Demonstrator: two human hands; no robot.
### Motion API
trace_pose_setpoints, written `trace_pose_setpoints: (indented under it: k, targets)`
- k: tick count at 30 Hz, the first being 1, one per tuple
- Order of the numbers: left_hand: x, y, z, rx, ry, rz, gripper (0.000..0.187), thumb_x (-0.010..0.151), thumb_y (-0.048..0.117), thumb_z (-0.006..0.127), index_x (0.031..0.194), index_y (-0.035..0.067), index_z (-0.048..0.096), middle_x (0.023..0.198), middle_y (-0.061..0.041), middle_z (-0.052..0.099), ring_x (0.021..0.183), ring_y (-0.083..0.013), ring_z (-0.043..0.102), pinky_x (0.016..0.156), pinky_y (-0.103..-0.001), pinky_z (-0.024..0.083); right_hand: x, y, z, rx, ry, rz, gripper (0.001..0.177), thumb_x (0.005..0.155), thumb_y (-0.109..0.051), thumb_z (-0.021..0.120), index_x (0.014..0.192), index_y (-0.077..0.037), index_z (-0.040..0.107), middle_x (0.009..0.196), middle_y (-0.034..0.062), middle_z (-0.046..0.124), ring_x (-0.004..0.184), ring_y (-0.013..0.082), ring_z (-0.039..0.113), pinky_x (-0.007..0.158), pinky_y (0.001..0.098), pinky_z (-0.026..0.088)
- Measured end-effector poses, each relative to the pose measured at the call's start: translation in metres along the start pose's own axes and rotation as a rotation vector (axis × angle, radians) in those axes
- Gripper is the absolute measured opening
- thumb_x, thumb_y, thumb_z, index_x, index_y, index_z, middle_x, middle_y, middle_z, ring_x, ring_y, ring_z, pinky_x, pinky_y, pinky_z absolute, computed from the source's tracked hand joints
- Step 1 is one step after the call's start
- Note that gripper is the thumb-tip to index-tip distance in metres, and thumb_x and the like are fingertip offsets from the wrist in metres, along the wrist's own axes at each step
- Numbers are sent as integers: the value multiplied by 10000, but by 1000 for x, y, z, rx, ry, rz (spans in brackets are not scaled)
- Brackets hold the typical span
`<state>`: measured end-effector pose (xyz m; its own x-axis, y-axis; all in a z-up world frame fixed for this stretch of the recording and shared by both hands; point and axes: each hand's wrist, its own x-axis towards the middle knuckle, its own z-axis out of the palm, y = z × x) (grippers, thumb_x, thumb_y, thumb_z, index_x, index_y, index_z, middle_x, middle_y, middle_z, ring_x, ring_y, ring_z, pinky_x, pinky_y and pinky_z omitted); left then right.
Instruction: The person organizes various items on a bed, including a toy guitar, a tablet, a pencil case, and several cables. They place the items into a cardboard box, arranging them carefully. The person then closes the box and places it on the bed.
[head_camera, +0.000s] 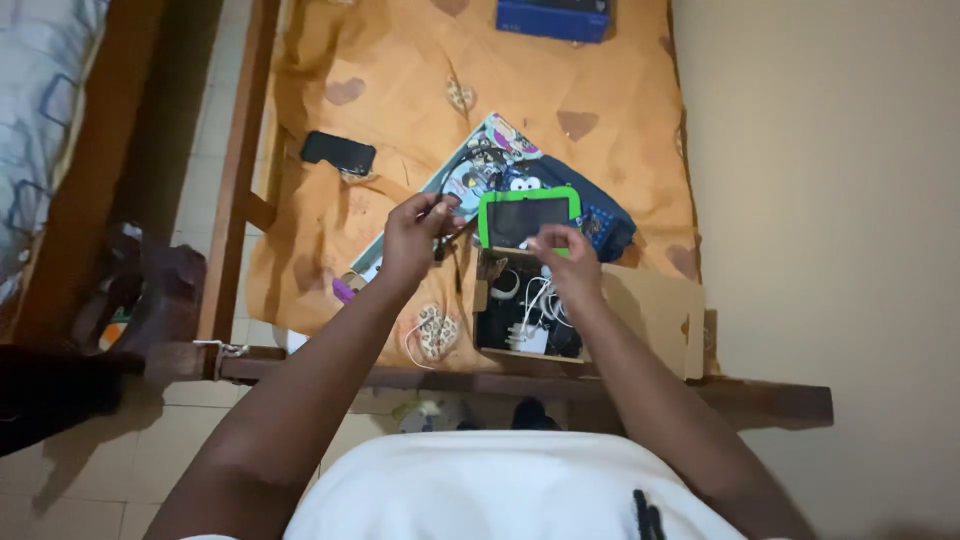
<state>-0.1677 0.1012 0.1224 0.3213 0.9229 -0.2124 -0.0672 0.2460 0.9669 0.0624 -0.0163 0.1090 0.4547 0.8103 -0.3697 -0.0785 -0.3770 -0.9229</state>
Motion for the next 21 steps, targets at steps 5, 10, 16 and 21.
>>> trace_pose_setpoints:
  k: [5, 10, 16, 21]
  targets:
    - [-18, 57, 16, -224, -155, -40, 182, 1060, 133, 518, 1121, -1, 625, 855, -48, 678, 758, -147, 695, 747, -310, 599, -3, -64, 26, 249, -89, -450, 518, 819, -263, 836, 1255, -230, 559, 1027, -21, 720, 900, 22, 664, 735, 197, 559]
    - [-41, 101, 5, -303, -85, -184, 204, 1061, 201, 466, 1126, 51, 588, 740, 1, 580, 608, -135, 628, 593, -312, 555, 10, -89, 4, 233, -257, -152, 190, 943, -235, 760, 1039, -80, 708, 876, 10, 734, 689, 76, 638, 580, 240, 464]
    - [-30, 50, -70, 162, -37, -50, 266, 1088, 322, 511, 1040, 111, 666, 668, 11, 479, 463, -105, 399, 409, -288, 317, 20, -121, -46, 389, -258, -22, 267, 995, -351, 637, 905, -100, 645, 563, -78, 440, 444, 70, 359, 411, 255, 273]
    - [-52, 13, -111, 756, -122, 263, 356, 1043, 380, 560, 883, 102, 713, 701, 41, 612, 646, -98, 586, 590, -289, 470, 36, -140, -64, 543, -154, -107, 261, 1072, -296, 611, 921, -84, 599, 576, -65, 369, 485, 82, 358, 466, 287, 322]
